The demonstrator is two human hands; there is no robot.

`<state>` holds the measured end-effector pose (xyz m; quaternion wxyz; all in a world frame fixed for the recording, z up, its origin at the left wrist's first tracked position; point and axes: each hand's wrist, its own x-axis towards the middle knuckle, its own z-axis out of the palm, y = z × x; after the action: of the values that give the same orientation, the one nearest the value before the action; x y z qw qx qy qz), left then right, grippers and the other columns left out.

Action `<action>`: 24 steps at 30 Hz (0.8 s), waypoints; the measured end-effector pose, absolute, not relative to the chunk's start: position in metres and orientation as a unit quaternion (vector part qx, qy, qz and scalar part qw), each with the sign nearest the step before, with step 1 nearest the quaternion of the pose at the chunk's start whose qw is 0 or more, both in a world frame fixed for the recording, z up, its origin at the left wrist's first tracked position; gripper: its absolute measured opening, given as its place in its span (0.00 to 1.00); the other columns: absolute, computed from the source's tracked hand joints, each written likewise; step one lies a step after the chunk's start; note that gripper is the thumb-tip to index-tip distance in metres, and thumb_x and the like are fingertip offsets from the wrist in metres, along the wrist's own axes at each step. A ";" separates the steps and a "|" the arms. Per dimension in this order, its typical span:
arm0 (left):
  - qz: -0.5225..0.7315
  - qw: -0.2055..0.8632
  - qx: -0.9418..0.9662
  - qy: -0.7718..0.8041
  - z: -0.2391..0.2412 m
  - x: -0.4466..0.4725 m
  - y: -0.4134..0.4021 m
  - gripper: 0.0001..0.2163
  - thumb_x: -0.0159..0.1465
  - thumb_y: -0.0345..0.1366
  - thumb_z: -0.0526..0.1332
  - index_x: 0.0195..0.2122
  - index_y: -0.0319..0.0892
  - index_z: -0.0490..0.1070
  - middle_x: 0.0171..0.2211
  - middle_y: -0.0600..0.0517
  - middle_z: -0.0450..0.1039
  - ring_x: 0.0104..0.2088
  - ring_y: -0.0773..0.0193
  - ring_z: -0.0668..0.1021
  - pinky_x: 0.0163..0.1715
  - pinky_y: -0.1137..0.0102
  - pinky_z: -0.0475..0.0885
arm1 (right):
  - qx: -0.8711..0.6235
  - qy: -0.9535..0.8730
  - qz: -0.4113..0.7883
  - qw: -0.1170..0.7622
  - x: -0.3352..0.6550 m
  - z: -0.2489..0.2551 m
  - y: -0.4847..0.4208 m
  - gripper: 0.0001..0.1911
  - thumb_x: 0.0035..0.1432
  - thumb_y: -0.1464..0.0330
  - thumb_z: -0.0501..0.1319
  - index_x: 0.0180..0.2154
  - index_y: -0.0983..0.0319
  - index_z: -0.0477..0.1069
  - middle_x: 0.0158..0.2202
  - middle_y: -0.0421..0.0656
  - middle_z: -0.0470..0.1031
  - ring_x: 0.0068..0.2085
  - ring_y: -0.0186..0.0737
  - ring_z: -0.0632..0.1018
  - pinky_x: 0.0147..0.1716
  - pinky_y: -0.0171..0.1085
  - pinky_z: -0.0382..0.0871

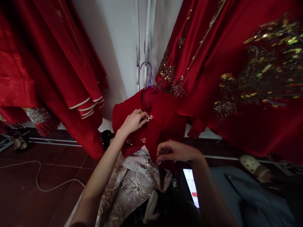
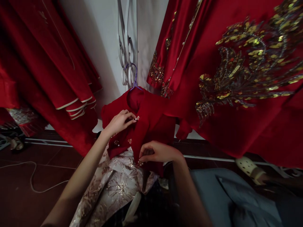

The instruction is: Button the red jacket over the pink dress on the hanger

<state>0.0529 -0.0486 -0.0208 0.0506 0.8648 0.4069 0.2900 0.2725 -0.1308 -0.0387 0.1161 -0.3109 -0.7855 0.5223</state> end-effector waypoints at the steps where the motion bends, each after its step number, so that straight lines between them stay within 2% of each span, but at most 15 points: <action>1: 0.279 0.029 0.871 0.403 -0.020 0.054 -0.048 0.10 0.63 0.41 0.56 0.42 0.45 0.70 0.37 0.50 0.66 0.41 0.61 0.69 0.39 0.69 0.66 | -0.309 -0.785 0.524 0.117 0.273 -0.039 -0.131 0.13 0.52 0.60 0.62 0.36 0.62 0.75 0.32 0.42 0.78 0.32 0.34 0.76 0.32 0.32 0.68; 8: 0.290 0.000 0.889 0.354 -0.011 0.062 -0.041 0.07 0.62 0.36 0.57 0.37 0.40 0.70 0.38 0.48 0.67 0.43 0.60 0.69 0.48 0.62 0.63 | -0.337 -0.775 0.515 0.143 0.275 -0.041 -0.130 0.14 0.53 0.60 0.61 0.36 0.62 0.75 0.28 0.42 0.77 0.29 0.34 0.76 0.29 0.32 0.69; 11: 0.280 -0.008 0.897 0.343 -0.009 0.062 -0.043 0.05 0.62 0.33 0.55 0.36 0.42 0.69 0.34 0.51 0.70 0.41 0.62 0.71 0.56 0.57 0.57 | -0.374 -0.777 0.459 0.213 0.274 -0.041 -0.130 0.13 0.55 0.60 0.60 0.38 0.62 0.74 0.27 0.41 0.76 0.28 0.34 0.76 0.28 0.33 0.69; 15: 0.263 -0.044 0.902 0.340 -0.008 0.061 -0.048 0.09 0.65 0.33 0.49 0.35 0.43 0.69 0.29 0.53 0.70 0.36 0.63 0.73 0.60 0.55 0.47 | -0.419 -0.745 0.374 0.359 0.262 -0.035 -0.122 0.12 0.55 0.60 0.59 0.38 0.61 0.74 0.37 0.44 0.77 0.37 0.38 0.77 0.36 0.37 0.72; 19: 0.291 -0.061 0.874 0.384 -0.007 0.061 -0.050 0.11 0.65 0.33 0.48 0.44 0.41 0.66 0.31 0.52 0.71 0.33 0.63 0.74 0.60 0.53 0.45 | -0.390 -0.659 0.383 0.516 0.235 -0.019 -0.096 0.17 0.58 0.59 0.57 0.46 0.61 0.70 0.48 0.47 0.73 0.48 0.41 0.75 0.47 0.41 0.71; 22: 0.299 -0.125 0.839 0.437 -0.009 0.061 -0.050 0.17 0.64 0.29 0.47 0.54 0.35 0.59 0.34 0.47 0.72 0.36 0.60 0.75 0.59 0.52 0.47 | -0.370 -0.645 0.445 0.500 0.205 -0.009 -0.073 0.24 0.62 0.55 0.50 0.53 0.62 0.65 0.54 0.50 0.69 0.53 0.43 0.72 0.51 0.45 0.69; 24: 0.310 -0.171 0.803 0.479 -0.010 0.059 -0.049 0.21 0.63 0.27 0.45 0.58 0.34 0.55 0.40 0.42 0.71 0.43 0.56 0.73 0.57 0.51 0.50 | -0.428 -0.632 0.420 0.491 0.186 -0.009 -0.058 0.31 0.62 0.52 0.48 0.57 0.67 0.59 0.59 0.55 0.61 0.60 0.47 0.64 0.56 0.47 0.62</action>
<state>0.0594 -0.0486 -0.0102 -0.1708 0.8032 0.4792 0.3100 0.1856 -0.0584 -0.0088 0.4910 -0.4276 -0.6323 0.4199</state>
